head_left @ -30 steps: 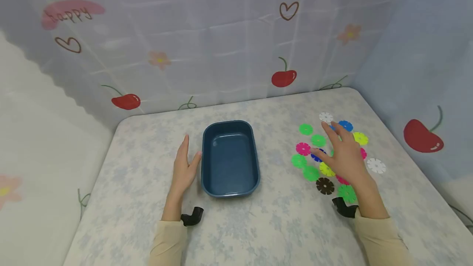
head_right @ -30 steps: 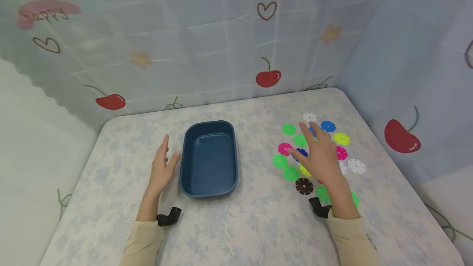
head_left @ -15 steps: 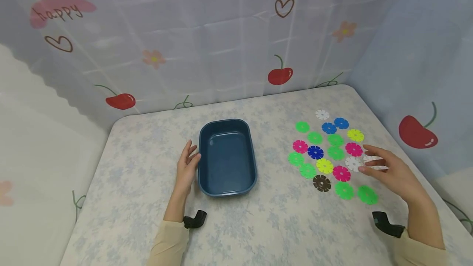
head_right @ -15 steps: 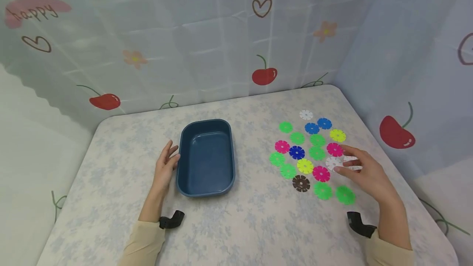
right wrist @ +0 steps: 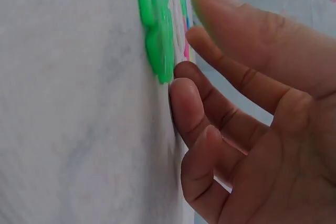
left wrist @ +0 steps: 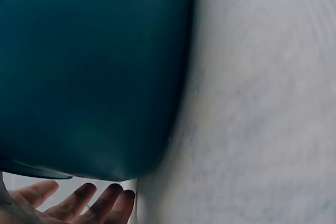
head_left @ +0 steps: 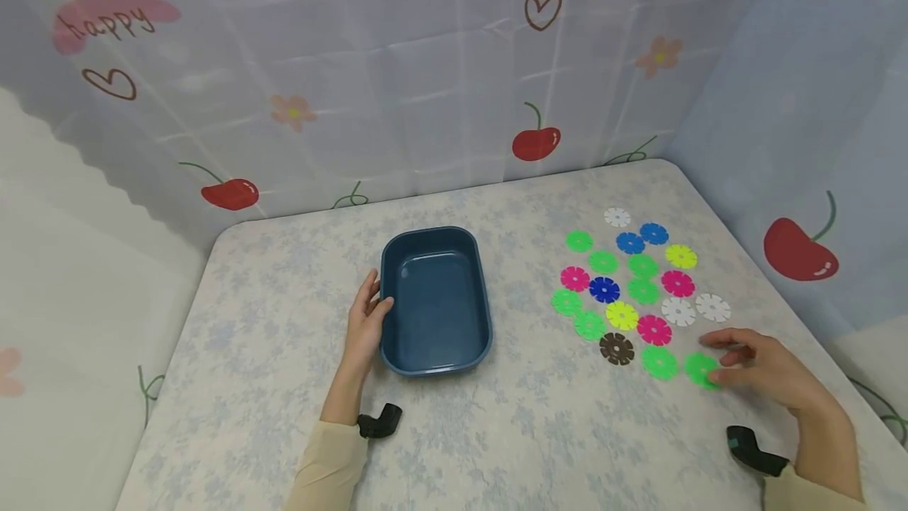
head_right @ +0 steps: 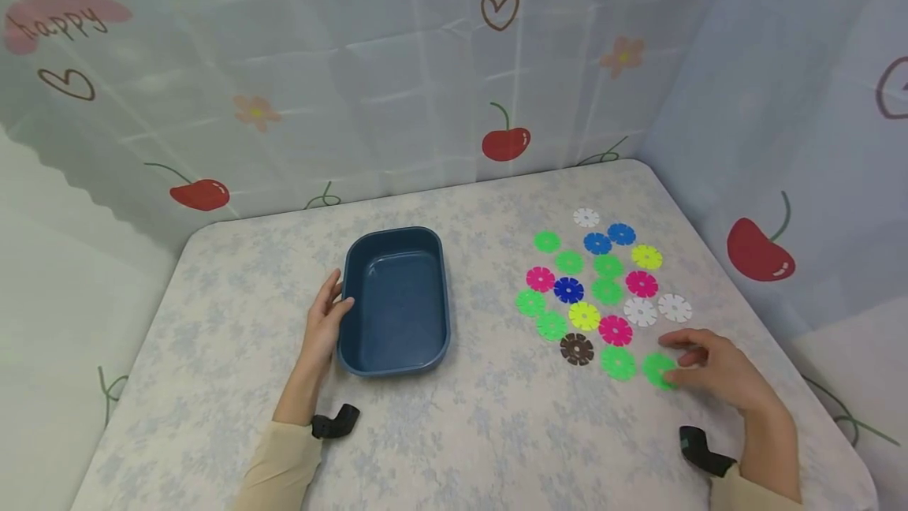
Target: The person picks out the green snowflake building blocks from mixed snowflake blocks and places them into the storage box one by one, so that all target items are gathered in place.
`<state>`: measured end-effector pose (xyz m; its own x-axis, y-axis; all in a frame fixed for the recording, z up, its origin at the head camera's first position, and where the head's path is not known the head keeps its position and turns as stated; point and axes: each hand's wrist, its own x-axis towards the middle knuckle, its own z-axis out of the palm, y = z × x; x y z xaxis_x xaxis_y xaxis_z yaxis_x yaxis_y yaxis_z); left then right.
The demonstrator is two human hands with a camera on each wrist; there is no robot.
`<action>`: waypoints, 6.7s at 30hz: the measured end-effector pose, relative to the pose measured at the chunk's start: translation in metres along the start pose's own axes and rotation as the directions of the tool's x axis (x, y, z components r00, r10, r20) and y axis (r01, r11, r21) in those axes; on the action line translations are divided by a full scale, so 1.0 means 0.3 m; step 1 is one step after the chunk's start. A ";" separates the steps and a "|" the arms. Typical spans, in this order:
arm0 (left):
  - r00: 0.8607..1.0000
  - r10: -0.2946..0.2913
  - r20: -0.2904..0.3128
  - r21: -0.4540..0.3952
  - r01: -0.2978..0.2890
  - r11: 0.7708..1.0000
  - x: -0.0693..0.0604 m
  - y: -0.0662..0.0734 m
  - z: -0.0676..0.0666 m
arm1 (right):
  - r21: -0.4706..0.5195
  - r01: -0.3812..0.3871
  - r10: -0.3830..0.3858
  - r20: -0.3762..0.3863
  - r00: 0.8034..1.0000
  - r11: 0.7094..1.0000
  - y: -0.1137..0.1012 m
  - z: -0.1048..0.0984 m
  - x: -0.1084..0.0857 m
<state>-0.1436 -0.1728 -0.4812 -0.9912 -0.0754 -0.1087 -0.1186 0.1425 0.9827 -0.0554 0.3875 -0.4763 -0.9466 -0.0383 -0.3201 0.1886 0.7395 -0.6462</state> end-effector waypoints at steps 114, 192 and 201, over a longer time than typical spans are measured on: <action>0.998 0.064 -0.021 -0.003 -0.064 0.998 0.000 -0.030 0.030 | 0.434 0.195 -0.287 0.157 0.945 0.880 -1.139 0.423 0.644; 0.998 0.057 0.027 -0.033 -0.056 0.998 -0.021 0.001 0.044 | 0.294 0.232 -0.277 0.122 0.953 0.927 -1.077 0.626 0.679; 0.998 0.056 0.006 -0.027 -0.056 0.998 -0.021 0.000 0.048 | 0.467 0.310 -0.436 0.190 0.880 0.828 -1.051 0.454 0.586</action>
<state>-0.1382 -0.1580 -0.4828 -0.9966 -0.0617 -0.0540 -0.0610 0.1194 0.9910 -0.2456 0.0562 -0.4231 -0.8655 -0.4834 -0.1314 -0.0148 0.2867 -0.9579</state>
